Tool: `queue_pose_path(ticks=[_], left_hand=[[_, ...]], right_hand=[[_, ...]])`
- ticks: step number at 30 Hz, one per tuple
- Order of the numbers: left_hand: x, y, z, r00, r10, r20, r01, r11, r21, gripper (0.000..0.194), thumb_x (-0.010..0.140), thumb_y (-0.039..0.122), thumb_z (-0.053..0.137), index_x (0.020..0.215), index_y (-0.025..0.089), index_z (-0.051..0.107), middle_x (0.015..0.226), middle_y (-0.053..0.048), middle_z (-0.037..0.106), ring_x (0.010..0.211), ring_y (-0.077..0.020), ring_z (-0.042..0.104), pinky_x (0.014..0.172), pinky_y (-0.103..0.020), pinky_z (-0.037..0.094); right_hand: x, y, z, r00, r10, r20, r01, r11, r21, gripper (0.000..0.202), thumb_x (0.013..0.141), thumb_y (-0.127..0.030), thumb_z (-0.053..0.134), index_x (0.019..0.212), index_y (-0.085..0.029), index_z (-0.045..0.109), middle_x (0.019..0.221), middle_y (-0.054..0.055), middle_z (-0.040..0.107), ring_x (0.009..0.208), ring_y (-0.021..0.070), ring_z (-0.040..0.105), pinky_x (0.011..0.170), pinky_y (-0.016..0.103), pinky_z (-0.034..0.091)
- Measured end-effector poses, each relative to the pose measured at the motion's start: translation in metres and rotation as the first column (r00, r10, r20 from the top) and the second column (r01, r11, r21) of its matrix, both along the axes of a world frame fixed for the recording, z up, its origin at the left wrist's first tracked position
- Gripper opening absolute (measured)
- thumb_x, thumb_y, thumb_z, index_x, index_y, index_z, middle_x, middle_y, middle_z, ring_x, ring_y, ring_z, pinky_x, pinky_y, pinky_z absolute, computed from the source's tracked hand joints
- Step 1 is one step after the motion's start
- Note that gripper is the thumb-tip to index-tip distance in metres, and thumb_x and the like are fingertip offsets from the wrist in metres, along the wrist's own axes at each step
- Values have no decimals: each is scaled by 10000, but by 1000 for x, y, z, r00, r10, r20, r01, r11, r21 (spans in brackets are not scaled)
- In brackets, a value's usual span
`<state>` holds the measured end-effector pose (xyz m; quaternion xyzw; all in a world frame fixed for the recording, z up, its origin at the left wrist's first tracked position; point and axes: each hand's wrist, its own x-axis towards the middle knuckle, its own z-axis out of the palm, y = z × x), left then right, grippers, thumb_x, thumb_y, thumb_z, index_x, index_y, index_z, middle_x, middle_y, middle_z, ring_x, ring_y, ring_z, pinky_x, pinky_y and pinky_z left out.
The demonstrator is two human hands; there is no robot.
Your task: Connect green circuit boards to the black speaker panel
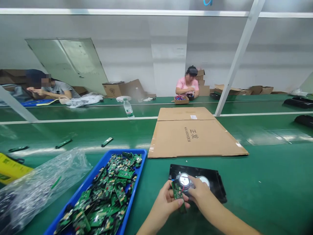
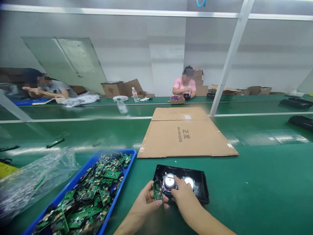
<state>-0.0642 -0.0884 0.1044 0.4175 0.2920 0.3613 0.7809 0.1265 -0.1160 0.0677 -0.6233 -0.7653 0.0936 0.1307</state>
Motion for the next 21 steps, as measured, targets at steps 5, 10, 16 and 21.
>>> queue_pose_path(ticks=[5, 10, 16, 21], left_hand=[[-8, 16, 0, 983, 184, -27, -178, 974, 140, 450, 711, 443, 872, 970, 198, 599, 791, -40, 799, 669, -172, 725, 694, -276, 547], [-18, 22, 2, 951, 265, -158, -240, 958, 158, 416, 748, 514, 789, 919, 207, 568, 671, -1, 737, 488, -132, 606, 434, -199, 322], [-27, 18, 7, 940, 331, -82, -321, 940, 113, 347, 833, 461, 698, 1032, 180, 660, 832, -31, 770, 605, -135, 600, 632, -257, 457], [-34, 16, 14, 960, 255, -116, -242, 964, 113, 509, 828, 476, 729, 1248, 191, 680, 1241, -97, 739, 1293, -295, 566, 1149, -403, 364]], right_hand=[[-20, 14, 27, 984, 148, -101, -153, 987, -46, 208, 961, -179, 536, 1086, -228, 695, 1374, 121, 596, 1008, 249, 672, 837, 362, 549], [-16, 28, 52, 972, 133, -192, -160, 978, -136, 259, 975, -101, 436, 1165, -204, 577, 1106, 48, 658, 902, 158, 655, 750, 242, 501], [-24, 47, 49, 983, 162, -82, -174, 971, -165, 217, 827, 7, 514, 905, -164, 624, 1010, 97, 648, 958, 225, 600, 784, 294, 457], [-11, 46, 61, 970, 103, -219, -151, 965, -215, 176, 940, -110, 470, 842, -173, 601, 873, 37, 654, 848, 184, 601, 735, 269, 445]])
